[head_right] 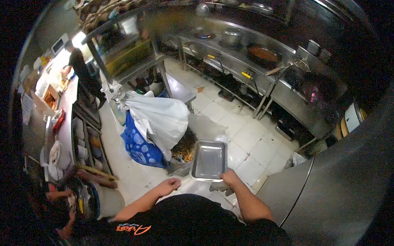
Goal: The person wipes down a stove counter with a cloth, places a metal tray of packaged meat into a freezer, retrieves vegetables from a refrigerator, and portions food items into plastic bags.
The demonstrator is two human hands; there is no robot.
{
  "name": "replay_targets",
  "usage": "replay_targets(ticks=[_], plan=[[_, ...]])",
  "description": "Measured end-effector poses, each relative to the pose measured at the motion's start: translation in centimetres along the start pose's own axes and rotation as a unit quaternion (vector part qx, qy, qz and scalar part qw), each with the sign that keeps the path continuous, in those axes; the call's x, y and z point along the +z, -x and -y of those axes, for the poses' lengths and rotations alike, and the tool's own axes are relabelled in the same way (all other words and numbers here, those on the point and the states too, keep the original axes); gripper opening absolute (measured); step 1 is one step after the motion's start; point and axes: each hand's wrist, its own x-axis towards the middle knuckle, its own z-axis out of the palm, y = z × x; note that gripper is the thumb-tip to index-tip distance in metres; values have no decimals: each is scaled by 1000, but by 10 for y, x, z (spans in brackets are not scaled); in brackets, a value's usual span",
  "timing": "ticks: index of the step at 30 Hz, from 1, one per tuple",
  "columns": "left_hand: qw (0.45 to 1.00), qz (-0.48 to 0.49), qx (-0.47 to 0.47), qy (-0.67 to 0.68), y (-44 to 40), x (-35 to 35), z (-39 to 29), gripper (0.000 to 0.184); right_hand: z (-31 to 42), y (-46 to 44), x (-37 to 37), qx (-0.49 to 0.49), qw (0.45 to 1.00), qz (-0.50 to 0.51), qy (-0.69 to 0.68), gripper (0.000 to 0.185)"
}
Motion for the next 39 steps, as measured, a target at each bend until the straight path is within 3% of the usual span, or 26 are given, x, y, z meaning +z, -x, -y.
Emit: replay_targets(ticks=[2,5,6,8,9,11,13,15,16,19,23,26,30,32,33,34,36,37,38,39], plan=[[997,65,15,38,-25,9,-25,55,39,20,1,-18,998,-53,-37,43],[967,64,-15,244,-31,23,-75,56,-2,-26,44,-115,983,-27,-139,46],[935,64,-63,343,-37,26,-79,48,34,-4,46,-111,989,-25,-99,45],[844,60,-85,526,-50,28,-80,44,57,0,64,-110,980,-15,-166,43],[830,18,-110,547,-57,24,-81,39,57,-7,64,-108,984,-4,-142,40],[847,-44,-130,514,-72,16,-85,38,55,-25,64,-106,990,14,-94,35],[850,-96,-124,504,-87,9,-99,40,36,-53,42,-41,987,112,-105,34],[859,-64,-112,496,-144,13,-60,43,38,-63,3,15,975,171,-141,36],[864,-50,-104,491,-168,10,-49,45,45,-64,-18,15,978,144,-152,35],[837,2,-117,535,-187,-23,-116,41,57,-76,-79,79,972,45,-215,30],[850,47,-94,516,-239,-34,-160,37,87,-104,-178,-3,991,-91,-97,33],[868,39,-69,490,-272,-44,-185,43,147,-111,-246,-83,968,-170,-166,36],[871,-6,-30,490,-330,-39,-170,50,225,-121,-320,-294,852,-40,-431,60],[896,-63,-34,439,-347,-47,-167,50,205,-169,-357,-288,844,-3,-451,81],[910,-97,-92,392,-329,-69,-208,49,196,-197,-371,-280,835,28,-472,89],[906,-129,-86,394,-328,-74,-223,47,185,-225,-387,-270,826,59,-492,97],[894,-196,-75,395,-328,-83,-245,45,186,-290,-374,-191,833,121,-504,78],[891,-211,-148,374,-317,-92,-269,41,254,-302,-354,122,974,-8,-192,67],[889,-232,-160,361,-327,-86,-247,40,192,-348,-345,-83,905,71,-411,57],[887,-252,-172,346,-339,-74,-203,40,203,-376,-320,-68,934,62,-345,52]])
